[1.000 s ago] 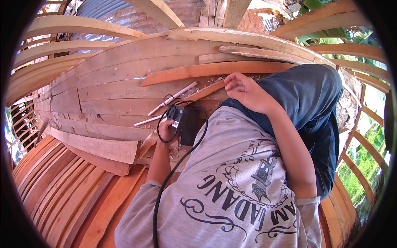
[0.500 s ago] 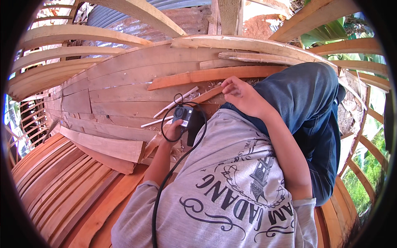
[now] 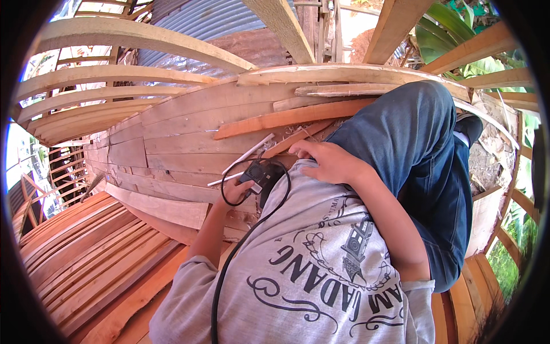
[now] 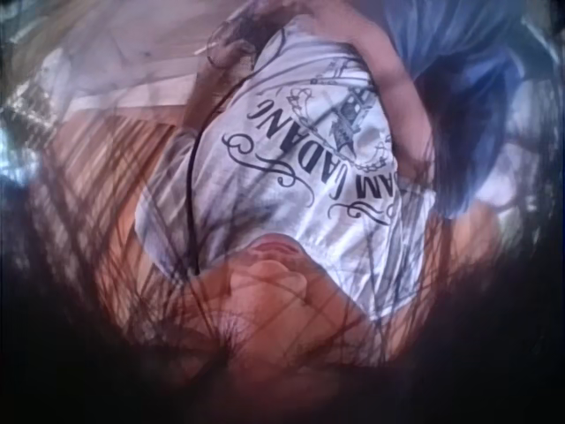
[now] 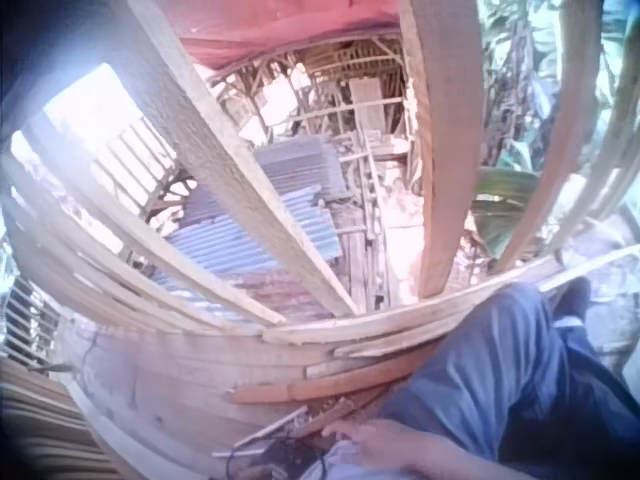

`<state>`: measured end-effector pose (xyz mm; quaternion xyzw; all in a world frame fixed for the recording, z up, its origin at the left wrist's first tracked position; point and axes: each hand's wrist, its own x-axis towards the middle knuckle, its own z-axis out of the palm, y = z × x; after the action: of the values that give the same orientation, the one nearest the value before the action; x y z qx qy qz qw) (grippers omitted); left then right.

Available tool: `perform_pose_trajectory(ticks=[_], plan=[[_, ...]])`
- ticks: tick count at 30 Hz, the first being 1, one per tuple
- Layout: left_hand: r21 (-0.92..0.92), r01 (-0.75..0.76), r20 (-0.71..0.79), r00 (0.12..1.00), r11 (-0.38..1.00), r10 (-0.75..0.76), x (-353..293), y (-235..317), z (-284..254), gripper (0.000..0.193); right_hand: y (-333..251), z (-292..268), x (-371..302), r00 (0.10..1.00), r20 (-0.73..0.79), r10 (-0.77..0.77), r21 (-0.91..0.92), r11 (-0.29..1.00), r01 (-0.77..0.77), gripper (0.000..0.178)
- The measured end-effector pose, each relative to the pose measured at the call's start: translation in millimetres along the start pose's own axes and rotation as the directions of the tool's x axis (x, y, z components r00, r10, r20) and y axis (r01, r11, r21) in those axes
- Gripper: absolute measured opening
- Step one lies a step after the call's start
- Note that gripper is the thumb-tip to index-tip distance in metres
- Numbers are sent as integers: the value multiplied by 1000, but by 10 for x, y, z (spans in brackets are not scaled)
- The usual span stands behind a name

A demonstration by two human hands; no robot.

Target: The person sits on the floor of a wooden structure and uses a curved blade to shave and shape a long, thin piece of wood. They hold the wood against a flat board on their lap and repeatedly scrape the surface to remove bark and smooth the piece.

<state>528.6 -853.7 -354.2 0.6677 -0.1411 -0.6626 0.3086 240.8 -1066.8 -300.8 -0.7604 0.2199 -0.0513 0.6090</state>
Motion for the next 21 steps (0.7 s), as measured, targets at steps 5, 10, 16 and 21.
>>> perform_pose_trajectory(ticks=[5, 10, 16, 21], plan=[[850, -292, 98, 906, 439, 412, -117, 811, -92, 33, -7, 39, 100, 995, 64, 76, -106, 992, -69, 47], [984, -83, 45, 971, 156, 233, -229, 1793, 498, 36, 47, -3, 39, 997, -15, 78, -7, 997, -78, 47], [966, -94, 76, 994, -243, -83, 134, 2018, 690, 33, 63, -43, -24, 992, -128, 19, 237, 971, 12, 42], [893, 33, -129, 974, -448, -185, 711, 1670, 734, 34, 9, -132, -174, 989, -129, 77, 465, 885, -8, 39]])
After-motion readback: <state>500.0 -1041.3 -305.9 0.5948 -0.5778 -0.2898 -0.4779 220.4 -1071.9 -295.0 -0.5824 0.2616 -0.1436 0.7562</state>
